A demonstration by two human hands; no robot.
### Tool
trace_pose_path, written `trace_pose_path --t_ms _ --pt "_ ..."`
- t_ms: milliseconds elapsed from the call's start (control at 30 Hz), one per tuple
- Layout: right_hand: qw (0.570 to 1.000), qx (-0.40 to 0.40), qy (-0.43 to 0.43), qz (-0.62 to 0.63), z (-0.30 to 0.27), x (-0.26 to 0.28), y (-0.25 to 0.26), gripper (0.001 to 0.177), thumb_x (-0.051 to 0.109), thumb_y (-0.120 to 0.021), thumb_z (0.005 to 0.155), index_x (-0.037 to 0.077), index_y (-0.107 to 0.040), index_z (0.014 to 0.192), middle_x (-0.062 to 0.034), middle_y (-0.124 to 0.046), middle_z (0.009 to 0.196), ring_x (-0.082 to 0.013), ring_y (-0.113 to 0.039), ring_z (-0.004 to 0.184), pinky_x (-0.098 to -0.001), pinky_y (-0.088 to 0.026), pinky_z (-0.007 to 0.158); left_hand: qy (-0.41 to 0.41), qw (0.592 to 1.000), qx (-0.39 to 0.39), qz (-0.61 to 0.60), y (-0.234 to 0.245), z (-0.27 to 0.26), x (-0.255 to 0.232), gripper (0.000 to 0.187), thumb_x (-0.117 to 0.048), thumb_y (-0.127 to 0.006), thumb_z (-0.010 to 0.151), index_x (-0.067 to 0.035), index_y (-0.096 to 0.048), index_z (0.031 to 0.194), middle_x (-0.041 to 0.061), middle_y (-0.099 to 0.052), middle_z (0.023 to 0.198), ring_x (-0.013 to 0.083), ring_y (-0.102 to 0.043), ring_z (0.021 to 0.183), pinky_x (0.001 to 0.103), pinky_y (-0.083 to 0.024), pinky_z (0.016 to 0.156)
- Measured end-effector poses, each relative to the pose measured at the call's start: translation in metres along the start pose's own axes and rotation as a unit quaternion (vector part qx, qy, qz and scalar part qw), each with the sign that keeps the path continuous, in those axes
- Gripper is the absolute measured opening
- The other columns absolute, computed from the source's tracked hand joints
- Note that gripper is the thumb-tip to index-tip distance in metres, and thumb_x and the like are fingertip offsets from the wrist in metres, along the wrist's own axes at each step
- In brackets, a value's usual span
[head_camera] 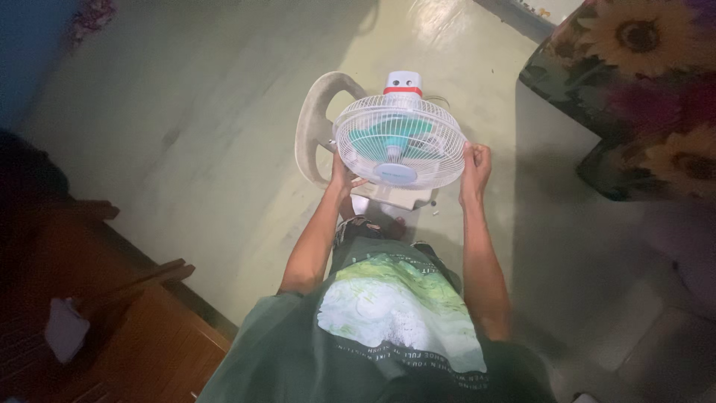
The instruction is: The person reassembles a small electric fan by hand. They attach the fan blades to the motor hub, secure them with a nut, place the front grille over the blades, and then tighten the rear cap to complete the assembly.
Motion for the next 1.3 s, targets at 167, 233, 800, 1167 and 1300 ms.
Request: trace_pose_path --t_ms 167,233,800,1167,1300 --pt "0.999 0.006 0.018 0.046 0.001 -0.001 -0.004 0.026 0.029 -0.062 0.108 0.004 -0.056 0.113 -0.0011 -0.058 0.100 -0.0094 -0.054 0.094 -0.0257 -0.046 0.086 -0.016 1.000 -0.008 -0.002 0.000 -0.005 -0.008 0.093 -0.085 -0.028 0.082 -0.025 -0.041 0.152 0.010 -0.049 0.152 0.0379 -0.052 0.135 0.063 -0.050 0.096" --pt "0.999 0.003 0.018 0.049 0.003 -0.004 -0.005 0.026 0.028 -0.063 0.108 0.003 -0.056 0.114 -0.0022 -0.058 0.101 -0.0103 -0.053 0.095 -0.0265 -0.046 0.088 -0.014 1.000 -0.002 0.004 0.001 -0.004 -0.011 0.096 -0.087 -0.025 0.081 -0.025 -0.041 0.153 0.010 -0.050 0.153 0.0373 -0.051 0.135 0.062 -0.049 0.096" --pt "0.999 0.008 0.036 0.017 -0.005 -0.002 -0.013 0.026 0.030 -0.052 0.109 0.004 -0.053 0.117 -0.0068 -0.064 0.104 -0.0130 -0.062 0.101 -0.0319 -0.051 0.094 -0.007 0.999 -0.024 0.024 0.013 0.011 -0.009 0.098 -0.088 -0.021 0.083 -0.022 -0.046 0.151 0.014 -0.056 0.149 0.0371 -0.054 0.135 0.058 -0.053 0.094" --pt "0.999 0.012 0.025 0.039 -0.003 -0.006 -0.014 0.026 0.028 -0.052 0.111 0.003 -0.053 0.117 -0.0104 -0.065 0.106 -0.0144 -0.061 0.102 -0.0323 -0.050 0.094 -0.033 0.998 -0.027 0.042 0.014 0.005 -0.013 0.094 -0.084 -0.021 0.086 -0.023 -0.032 0.157 0.016 -0.049 0.152 0.0403 -0.052 0.137 0.054 -0.059 0.089" --pt "0.999 0.011 0.042 0.027 -0.006 -0.002 -0.017 0.029 0.029 -0.055 0.112 0.001 -0.053 0.118 -0.0118 -0.063 0.109 -0.0165 -0.059 0.104 -0.0332 -0.049 0.095 -0.022 0.999 -0.025 0.029 0.015 0.008 -0.015 0.094 -0.085 -0.022 0.088 -0.023 -0.034 0.158 0.014 -0.047 0.153 0.0389 -0.048 0.138 0.054 -0.060 0.088"
Point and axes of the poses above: each hand's wrist, its own z-axis towards the middle knuckle, its own y-axis out of the back of the hand, x = y × z, the point moved 9 cm from there along z, towards the middle knuckle
